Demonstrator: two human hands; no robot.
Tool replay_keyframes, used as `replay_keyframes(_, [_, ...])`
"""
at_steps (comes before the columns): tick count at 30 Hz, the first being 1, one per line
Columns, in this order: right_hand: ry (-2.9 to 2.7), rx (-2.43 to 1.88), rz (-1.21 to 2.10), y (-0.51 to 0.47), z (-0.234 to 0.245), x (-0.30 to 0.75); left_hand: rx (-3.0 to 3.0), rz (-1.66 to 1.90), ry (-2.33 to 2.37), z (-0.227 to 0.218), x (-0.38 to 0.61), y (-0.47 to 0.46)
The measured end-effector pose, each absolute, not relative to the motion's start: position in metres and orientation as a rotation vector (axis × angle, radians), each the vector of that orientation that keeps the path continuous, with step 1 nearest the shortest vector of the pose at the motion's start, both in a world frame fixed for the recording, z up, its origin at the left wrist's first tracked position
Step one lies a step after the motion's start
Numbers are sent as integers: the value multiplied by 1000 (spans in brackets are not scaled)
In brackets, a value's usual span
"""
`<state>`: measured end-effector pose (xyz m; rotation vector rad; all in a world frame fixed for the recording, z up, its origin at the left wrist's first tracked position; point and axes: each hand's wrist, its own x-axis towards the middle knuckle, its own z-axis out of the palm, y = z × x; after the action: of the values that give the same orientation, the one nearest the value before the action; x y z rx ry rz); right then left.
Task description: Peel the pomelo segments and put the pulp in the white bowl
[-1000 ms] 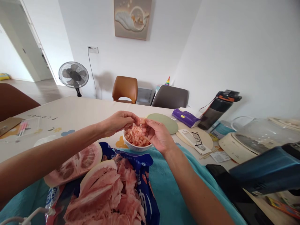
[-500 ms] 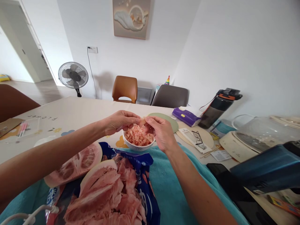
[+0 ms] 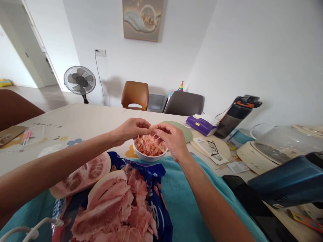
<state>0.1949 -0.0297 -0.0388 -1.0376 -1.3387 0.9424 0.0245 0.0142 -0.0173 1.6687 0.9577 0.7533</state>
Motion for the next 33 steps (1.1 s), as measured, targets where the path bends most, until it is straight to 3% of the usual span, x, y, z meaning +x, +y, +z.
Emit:
replay_keyframes(5, [-1448, -1113, 759, -32, -40, 193, 1777, 751, 853, -19, 24, 16])
replay_keyframes(20, [-899, -953, 989, -34, -42, 175, 1535, 831, 775, -32, 36, 15])
replay_keyframes(33, [-1299, -921, 1209, -26, -39, 203, 1895, 833, 719, -26, 23, 25])
